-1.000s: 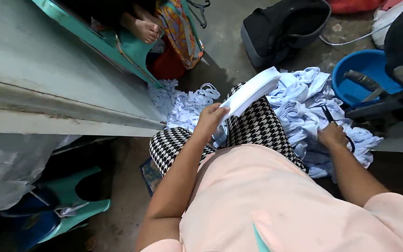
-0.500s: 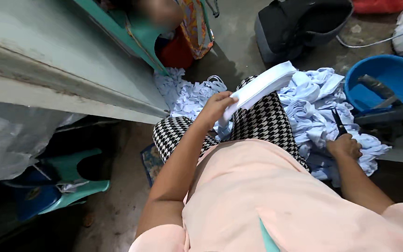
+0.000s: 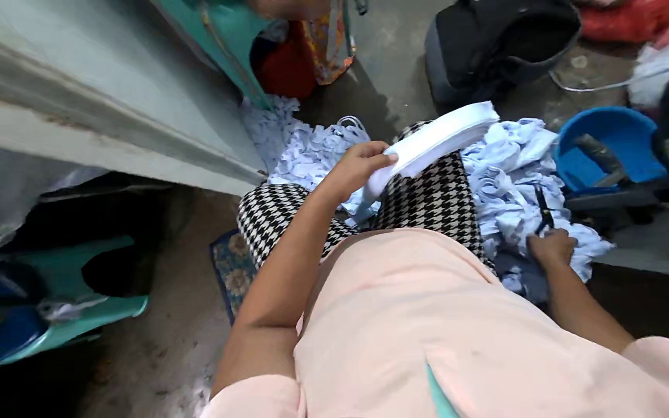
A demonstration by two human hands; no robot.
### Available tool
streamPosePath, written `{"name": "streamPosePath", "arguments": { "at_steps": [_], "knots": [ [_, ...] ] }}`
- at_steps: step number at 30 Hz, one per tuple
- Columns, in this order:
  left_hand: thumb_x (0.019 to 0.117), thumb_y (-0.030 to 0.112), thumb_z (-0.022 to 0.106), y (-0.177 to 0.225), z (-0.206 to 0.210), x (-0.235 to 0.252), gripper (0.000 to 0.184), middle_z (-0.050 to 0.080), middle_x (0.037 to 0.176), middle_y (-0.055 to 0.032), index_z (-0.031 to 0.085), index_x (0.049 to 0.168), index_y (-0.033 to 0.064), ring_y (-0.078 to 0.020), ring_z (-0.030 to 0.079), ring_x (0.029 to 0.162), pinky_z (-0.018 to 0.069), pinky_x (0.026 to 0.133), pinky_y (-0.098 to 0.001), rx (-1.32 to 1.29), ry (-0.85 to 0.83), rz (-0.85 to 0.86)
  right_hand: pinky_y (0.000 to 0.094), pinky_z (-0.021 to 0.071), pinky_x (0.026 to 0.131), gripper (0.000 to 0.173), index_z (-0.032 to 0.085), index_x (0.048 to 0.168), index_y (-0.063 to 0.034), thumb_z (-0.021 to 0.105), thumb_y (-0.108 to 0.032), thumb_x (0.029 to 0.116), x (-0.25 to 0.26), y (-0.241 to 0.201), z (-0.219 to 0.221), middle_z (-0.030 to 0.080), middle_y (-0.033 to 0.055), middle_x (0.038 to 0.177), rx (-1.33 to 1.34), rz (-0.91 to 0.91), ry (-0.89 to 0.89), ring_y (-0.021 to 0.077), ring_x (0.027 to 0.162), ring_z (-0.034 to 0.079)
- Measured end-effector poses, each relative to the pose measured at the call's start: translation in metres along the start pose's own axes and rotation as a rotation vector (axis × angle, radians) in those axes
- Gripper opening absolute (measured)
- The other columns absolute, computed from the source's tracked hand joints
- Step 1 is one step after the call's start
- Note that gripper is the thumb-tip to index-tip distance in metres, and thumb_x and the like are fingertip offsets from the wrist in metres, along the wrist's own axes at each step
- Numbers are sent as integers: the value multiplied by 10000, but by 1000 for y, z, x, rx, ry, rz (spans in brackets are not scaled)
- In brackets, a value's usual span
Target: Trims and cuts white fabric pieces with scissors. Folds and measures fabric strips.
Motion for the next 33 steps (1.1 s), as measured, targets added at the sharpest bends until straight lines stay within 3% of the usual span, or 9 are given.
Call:
{"name": "streamPosePath", "arguments": {
  "at_steps": [8,12,16,20,23,27,29,31,33],
  "knots": [
    [1021,165,506,-9,-2,3,181,663,866,28,648,1083,71,-50,636,743,566,699,-260,-4,23,23,673,338,1112,624,461,1445,67,693,-217,940,1,20,-9,369,357,1518,11,152,85,508,1427,359],
    [1013,163,487,-8,-5,1,176,652,828,41,639,1053,83,-40,625,706,557,673,-246,28,58,21,703,344,1097,714,377,1471,131,682,-272,967,14,32,7,414,404,1463,-15,118,-72,543,1362,437],
    [1020,163,485,-6,-4,-2,169,647,807,49,638,1028,91,-30,617,688,550,647,-230,2,70,15,678,365,1090,650,493,1372,158,609,-379,1024,30,35,8,503,399,1385,-39,67,-215,529,1328,482],
    [1030,171,482,-5,-7,-5,197,627,786,23,650,1013,71,-53,582,638,516,588,-241,17,89,-23,612,429,996,590,537,1305,134,596,-391,1041,28,25,-21,553,363,1277,229,21,-167,455,1137,565],
    [1042,179,485,-6,-6,-5,198,619,798,12,645,1024,63,-60,578,658,512,605,-249,18,83,-62,602,472,950,565,535,1279,118,724,-314,968,15,-8,-49,603,320,1170,426,-170,-55,406,1035,602],
    [1051,173,486,-9,-4,-5,202,619,816,-5,645,1050,48,-68,575,662,507,606,-255,11,73,-88,393,538,780,428,563,1142,78,714,-271,944,-24,-110,-79,609,110,922,565,-590,-107,141,792,588],
    [1050,181,482,-9,-3,-5,204,620,819,-1,642,1043,54,-67,582,681,516,633,-260,-14,58,-87,286,548,754,504,563,1064,-10,687,-457,866,-72,-170,-88,578,-29,842,556,-855,-208,28,753,587],
    [1053,190,465,-9,-2,-6,210,624,828,6,634,1035,68,-63,591,697,525,646,-258,-42,45,-86,303,551,742,777,578,1082,-40,617,-767,810,-127,-210,-85,612,-31,854,499,-1085,-366,47,772,607],
    [1053,196,432,-9,-3,-7,236,627,853,6,633,1045,74,-68,596,717,529,658,-264,-77,44,-90,308,553,692,913,576,1122,-58,545,-895,759,-176,-221,-68,634,-10,877,393,-1184,-631,85,773,626]
  ]
}}
Point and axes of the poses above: each hand's wrist, its own x-axis towards the middle knuckle, its own z-axis out of the palm, y = z × x, the point moved 9 cm from there along x, towards the middle knuckle
